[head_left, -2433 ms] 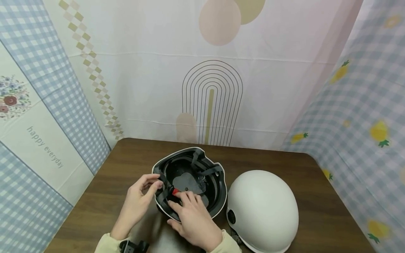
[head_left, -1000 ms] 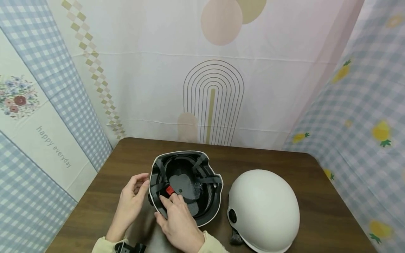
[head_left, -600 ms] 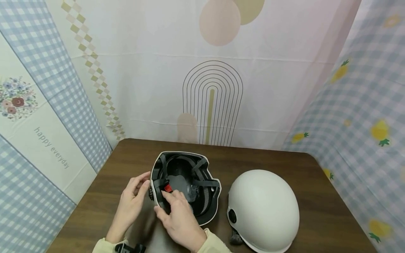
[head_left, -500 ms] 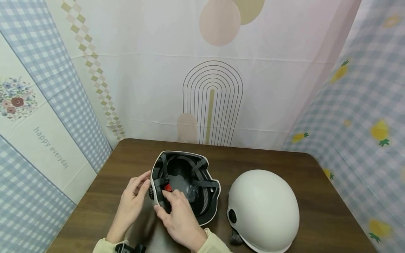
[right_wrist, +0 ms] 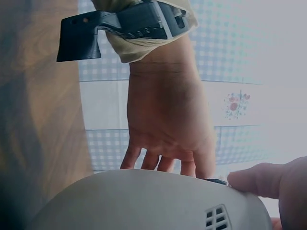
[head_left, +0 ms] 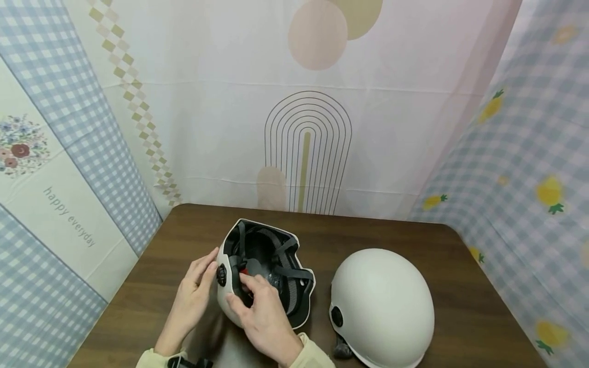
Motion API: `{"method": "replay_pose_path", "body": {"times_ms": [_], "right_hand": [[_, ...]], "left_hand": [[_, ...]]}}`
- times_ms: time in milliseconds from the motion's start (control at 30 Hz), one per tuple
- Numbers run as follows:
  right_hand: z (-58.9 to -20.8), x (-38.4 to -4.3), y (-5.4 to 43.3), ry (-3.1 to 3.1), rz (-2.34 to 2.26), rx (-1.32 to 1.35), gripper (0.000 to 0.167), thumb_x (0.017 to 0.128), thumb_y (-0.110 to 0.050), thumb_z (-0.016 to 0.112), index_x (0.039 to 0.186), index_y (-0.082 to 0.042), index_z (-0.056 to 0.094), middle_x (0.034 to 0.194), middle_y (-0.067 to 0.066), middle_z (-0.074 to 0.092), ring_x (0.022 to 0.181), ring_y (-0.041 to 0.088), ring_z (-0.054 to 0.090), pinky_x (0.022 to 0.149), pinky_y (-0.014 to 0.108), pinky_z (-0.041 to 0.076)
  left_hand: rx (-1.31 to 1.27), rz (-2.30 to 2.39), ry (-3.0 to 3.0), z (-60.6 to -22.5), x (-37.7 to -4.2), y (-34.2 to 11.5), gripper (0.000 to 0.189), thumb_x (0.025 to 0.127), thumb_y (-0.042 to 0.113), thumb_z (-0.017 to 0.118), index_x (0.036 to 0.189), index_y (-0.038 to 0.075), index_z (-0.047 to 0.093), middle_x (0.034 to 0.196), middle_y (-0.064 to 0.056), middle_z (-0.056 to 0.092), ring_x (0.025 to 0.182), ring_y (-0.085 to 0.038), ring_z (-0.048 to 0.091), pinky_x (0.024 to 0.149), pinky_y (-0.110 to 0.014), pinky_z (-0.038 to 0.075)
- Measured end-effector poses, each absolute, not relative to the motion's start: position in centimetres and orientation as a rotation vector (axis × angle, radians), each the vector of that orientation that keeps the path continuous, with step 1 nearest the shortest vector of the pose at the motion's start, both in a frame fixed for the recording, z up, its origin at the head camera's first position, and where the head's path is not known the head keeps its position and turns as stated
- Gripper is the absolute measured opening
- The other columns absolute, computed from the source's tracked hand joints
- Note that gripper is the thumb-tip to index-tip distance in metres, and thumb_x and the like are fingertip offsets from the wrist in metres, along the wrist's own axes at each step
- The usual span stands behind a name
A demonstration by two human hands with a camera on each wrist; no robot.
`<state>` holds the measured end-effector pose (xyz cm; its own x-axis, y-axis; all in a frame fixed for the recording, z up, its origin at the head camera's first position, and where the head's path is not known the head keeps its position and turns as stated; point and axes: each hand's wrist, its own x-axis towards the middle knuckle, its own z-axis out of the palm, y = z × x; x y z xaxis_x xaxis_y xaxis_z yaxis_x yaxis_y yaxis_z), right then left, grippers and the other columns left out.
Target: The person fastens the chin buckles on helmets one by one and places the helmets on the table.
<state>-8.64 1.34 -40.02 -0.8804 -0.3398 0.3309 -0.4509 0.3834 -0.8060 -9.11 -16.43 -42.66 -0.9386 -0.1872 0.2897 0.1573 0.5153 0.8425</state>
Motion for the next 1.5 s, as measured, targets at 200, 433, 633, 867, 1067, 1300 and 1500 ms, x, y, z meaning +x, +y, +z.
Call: {"method": "replay_pose_path", "body": {"times_ms": [200,433,633,867,1067,1300,1500], "right_hand": [[-39.8,-8.9,1.6,-2.449,1.673,0.679,0.032,0.090,-0.027,0.070,0.117,-0.010,0.068,0.094,-0.007,0.062,0.088,0.006,0.056,0.080,0.025,0.048],[-39.6,-9.3,1.9,-2.376,1.798,0.617,0.028,0.090,-0.028,0.070,0.113,-0.012,0.069,0.090,-0.006,0.063,0.084,0.007,0.057,0.077,0.025,0.048],[-39.3,-9.4,2.3,-2.342,1.937,0.565,0.028,0.091,-0.029,0.069,0.114,-0.013,0.069,0.088,-0.004,0.064,0.083,0.008,0.058,0.074,0.024,0.049],[-39.3,-9.5,2.4,-2.252,2.115,0.483,0.027,0.090,-0.025,0.071,0.114,-0.012,0.069,0.087,-0.002,0.064,0.077,0.009,0.058,0.067,0.022,0.048],[-39.5,-9.7,2.4,-2.156,2.182,0.437,0.026,0.089,-0.018,0.071,0.112,-0.005,0.068,0.083,0.003,0.062,0.073,0.009,0.057,0.067,0.021,0.047],[-39.8,-9.5,2.4,-1.996,2.305,0.337,0.042,0.089,-0.009,0.071,0.116,0.002,0.040,0.081,0.006,0.062,0.075,0.011,0.056,0.072,0.022,0.045],[-39.8,-9.7,2.7,-1.960,2.347,0.347,0.050,0.091,-0.011,0.069,0.125,-0.003,0.032,0.079,0.005,0.061,0.076,0.013,0.059,0.076,0.024,0.047]], "left_hand": [[-0.058,-1.374,-2.403,-42.9,-9.1,-16.3,0.042,0.104,0.022,0.047,0.145,0.014,0.047,0.140,-0.010,0.048,0.124,-0.026,0.048,0.089,-0.004,0.030],[-0.062,-1.408,-2.433,-42.9,-9.3,-16.3,0.045,0.105,0.024,0.046,0.149,0.017,0.041,0.146,-0.010,0.041,0.127,-0.030,0.046,0.089,-0.004,0.030],[-0.081,-1.435,-2.429,-43.0,-9.3,-16.3,0.047,0.105,0.024,0.046,0.151,0.017,0.038,0.149,-0.011,0.037,0.130,-0.030,0.042,0.090,-0.004,0.029],[-0.024,-1.400,-2.488,-42.8,-9.3,-16.4,0.052,0.105,0.028,0.044,0.153,0.015,0.032,0.151,-0.012,0.035,0.111,-0.023,0.052,0.085,-0.025,0.045],[-0.006,-1.402,-2.484,-42.7,-9.5,-16.5,0.053,0.105,0.031,0.044,0.154,0.017,0.031,0.151,-0.011,0.035,0.106,-0.022,0.052,0.084,-0.033,0.048],[0.003,-1.443,-2.466,-42.6,-10.0,-16.3,0.053,0.104,0.035,0.046,0.153,0.021,0.033,0.152,-0.009,0.034,0.121,-0.027,0.048,0.091,-0.051,0.044],[0.001,-1.423,-2.473,-42.3,-10.2,-16.1,0.053,0.103,0.035,0.048,0.152,0.021,0.034,0.151,-0.009,0.035,0.123,-0.026,0.047,0.092,-0.042,0.045]]}}
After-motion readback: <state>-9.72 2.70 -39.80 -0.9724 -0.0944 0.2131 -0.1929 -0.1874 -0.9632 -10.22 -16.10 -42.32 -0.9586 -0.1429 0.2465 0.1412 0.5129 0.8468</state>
